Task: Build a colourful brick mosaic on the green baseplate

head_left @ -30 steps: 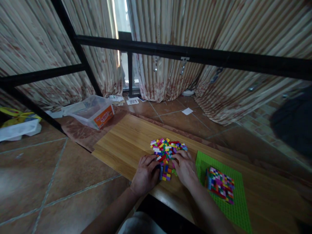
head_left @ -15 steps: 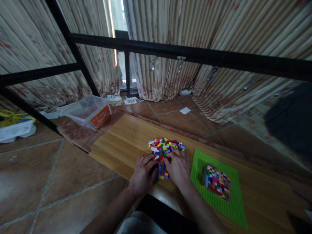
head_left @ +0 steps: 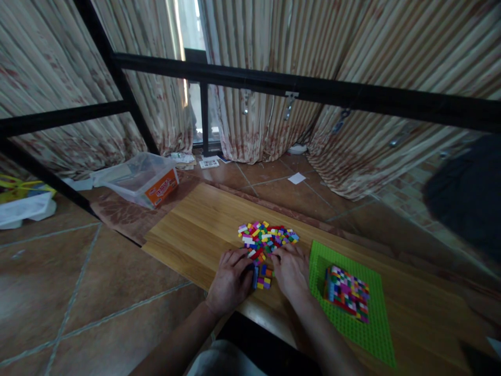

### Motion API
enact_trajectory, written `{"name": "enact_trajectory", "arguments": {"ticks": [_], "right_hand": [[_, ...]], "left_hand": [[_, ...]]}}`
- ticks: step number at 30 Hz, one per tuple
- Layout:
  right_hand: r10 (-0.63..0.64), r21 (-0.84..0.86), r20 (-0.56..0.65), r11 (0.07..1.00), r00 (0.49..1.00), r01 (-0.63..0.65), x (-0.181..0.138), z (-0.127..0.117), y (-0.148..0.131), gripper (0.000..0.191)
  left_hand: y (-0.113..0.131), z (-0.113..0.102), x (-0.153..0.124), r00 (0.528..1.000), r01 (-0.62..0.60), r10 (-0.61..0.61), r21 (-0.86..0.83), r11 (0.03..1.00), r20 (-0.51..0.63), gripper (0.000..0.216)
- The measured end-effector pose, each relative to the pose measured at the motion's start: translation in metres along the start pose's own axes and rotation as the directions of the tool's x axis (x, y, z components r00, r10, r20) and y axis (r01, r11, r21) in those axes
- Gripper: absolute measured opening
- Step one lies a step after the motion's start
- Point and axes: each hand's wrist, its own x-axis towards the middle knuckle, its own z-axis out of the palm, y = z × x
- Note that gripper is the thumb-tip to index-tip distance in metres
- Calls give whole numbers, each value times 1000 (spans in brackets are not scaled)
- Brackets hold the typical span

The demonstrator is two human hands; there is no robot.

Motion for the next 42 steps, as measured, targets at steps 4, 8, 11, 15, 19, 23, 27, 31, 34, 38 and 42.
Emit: {"name": "enact_trajectory", "arguments": {"ticks": [4,8,11,15,19,23,27,31,34,38,42], "right_hand": [[-7,9,14,1000,1000,7,0,-3,-2,17],[17,19,11,1000,1000,-17,1,1,-9,21],[8,8,-1,1000,1000,-8,1,5,-11,20],[12,-5,10,1000,1000,-12,1,4,-10,19],[52,-26,8,998,999,-52,5,-1,-17,24],[129,-63,28,990,991,-127,13,1,-27,25],[162,-73,60,985,985,-158,20,3,-30,23],[158,-89,121,985,980,-147,19,-3,-25,23],[104,-107,138,990,985,-90,15,-6,-20,17],[62,-60,113,997,992,-55,9,-6,-14,16],[43,245,114,967,993,-70,1,-17,-18,16]], "left_hand": [[0,0,0,1000,-2,2,-13,1000,-13,26],[1,-1,-1,1000,2,-3,-34,999,-17,27],[1,-1,-1,1000,7,-8,-46,999,-22,27],[2,-1,-1,1000,19,-20,-51,999,-18,26],[1,-1,-2,1000,17,-18,-59,998,-17,26],[1,-3,-1,1000,11,-12,-68,998,-19,24],[2,-4,-2,1000,5,-7,-82,997,-21,24],[0,-3,-2,999,23,-29,-129,991,-45,25],[-1,-4,-3,995,43,-60,-209,977,-75,24],[6,-6,-3,971,151,-214,-414,898,-108,21],[25,-5,1,797,404,-599,-803,438,75,23]]}}
